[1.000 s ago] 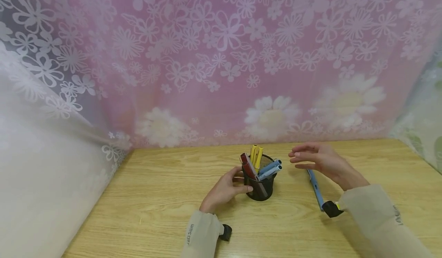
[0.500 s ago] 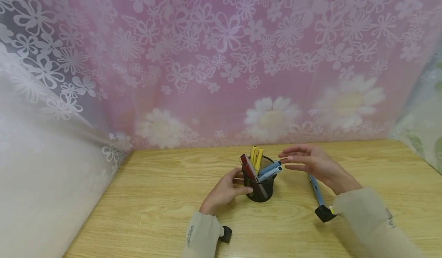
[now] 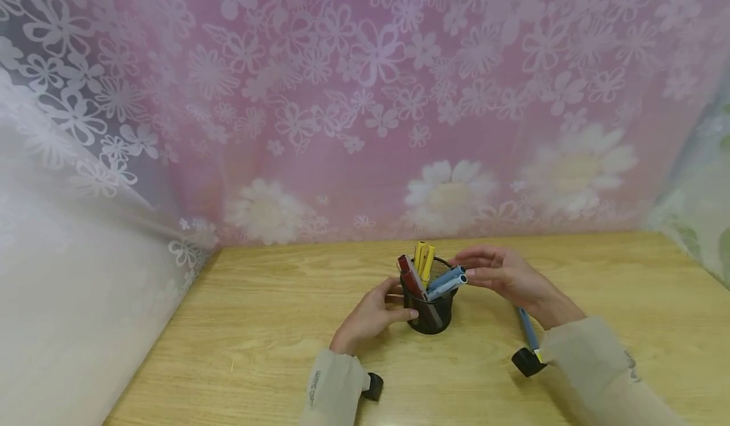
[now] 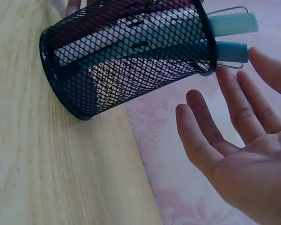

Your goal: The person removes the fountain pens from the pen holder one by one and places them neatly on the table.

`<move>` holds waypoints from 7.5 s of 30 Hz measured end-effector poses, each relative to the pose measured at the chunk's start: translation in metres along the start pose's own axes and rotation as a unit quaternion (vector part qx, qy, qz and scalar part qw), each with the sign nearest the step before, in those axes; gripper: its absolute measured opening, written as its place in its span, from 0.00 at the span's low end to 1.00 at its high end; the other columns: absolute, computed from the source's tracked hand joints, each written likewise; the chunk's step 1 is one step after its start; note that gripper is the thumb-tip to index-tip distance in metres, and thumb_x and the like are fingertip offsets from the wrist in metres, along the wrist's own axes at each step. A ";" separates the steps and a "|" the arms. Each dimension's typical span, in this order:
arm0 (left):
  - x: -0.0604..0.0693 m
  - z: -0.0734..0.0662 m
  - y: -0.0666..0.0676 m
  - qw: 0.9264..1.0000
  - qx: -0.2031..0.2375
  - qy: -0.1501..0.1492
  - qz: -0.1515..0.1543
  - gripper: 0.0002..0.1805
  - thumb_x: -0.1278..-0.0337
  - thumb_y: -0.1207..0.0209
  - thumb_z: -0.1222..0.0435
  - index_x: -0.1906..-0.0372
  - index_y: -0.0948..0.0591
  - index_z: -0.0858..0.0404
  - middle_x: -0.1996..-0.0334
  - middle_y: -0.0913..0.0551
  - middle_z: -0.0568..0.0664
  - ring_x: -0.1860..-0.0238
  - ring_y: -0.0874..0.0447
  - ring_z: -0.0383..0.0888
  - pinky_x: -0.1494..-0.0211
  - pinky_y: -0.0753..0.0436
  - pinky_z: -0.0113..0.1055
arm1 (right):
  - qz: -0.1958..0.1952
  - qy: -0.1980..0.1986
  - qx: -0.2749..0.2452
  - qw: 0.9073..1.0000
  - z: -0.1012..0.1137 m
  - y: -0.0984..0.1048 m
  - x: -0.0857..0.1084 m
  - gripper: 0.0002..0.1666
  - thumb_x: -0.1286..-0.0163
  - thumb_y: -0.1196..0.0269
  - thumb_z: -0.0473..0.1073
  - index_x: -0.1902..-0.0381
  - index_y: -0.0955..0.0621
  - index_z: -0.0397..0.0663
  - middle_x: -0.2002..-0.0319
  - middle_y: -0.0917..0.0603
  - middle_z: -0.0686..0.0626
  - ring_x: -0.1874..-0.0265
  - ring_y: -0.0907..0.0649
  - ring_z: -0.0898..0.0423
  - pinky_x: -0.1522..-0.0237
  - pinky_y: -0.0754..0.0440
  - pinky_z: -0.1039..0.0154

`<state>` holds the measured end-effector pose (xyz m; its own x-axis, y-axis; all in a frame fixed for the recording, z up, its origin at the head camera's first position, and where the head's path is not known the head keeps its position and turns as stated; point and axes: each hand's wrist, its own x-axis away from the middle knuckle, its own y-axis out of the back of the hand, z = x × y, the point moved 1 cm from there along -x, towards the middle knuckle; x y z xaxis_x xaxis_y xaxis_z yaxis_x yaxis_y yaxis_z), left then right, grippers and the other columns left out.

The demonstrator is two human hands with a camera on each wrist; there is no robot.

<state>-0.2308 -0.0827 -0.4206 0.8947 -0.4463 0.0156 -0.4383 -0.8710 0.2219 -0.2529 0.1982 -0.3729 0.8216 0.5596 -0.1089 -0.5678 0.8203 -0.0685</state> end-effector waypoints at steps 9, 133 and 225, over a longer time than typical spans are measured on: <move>0.002 0.003 0.001 1.000 -0.003 0.007 -0.001 0.30 0.35 0.33 0.66 0.30 0.28 0.60 0.39 0.23 0.53 0.38 0.23 0.54 0.37 0.24 0.52 | 0.031 0.021 0.018 0.999 -0.011 -0.008 -0.005 0.20 0.26 0.42 0.27 0.41 0.17 0.46 0.44 0.15 0.51 0.44 0.19 0.59 0.43 0.22 0.65; 0.000 0.000 0.001 1.000 -0.011 0.013 0.004 0.30 0.33 0.35 0.65 0.29 0.28 0.58 0.38 0.24 0.52 0.38 0.23 0.52 0.37 0.24 0.50 | -0.150 -0.192 0.240 0.940 -0.008 0.093 0.045 0.36 0.20 0.43 0.43 0.30 0.42 0.21 0.58 0.17 0.46 0.67 0.17 0.55 0.66 0.13 0.55; 0.001 0.001 0.000 1.000 -0.007 0.021 0.011 0.31 0.32 0.35 0.64 0.27 0.30 0.60 0.36 0.25 0.55 0.37 0.24 0.54 0.36 0.25 0.50 | -0.084 -0.008 0.147 0.986 0.024 0.006 0.021 0.14 0.27 0.37 0.32 0.44 0.19 0.39 0.50 0.14 0.49 0.51 0.14 0.53 0.50 0.16 0.59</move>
<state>-0.2303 -0.0830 -0.4214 0.8877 -0.4561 0.0624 -0.4572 -0.8577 0.2351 -0.2381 0.2176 -0.3518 0.9044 0.4134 -0.1054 -0.3868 0.8988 0.2062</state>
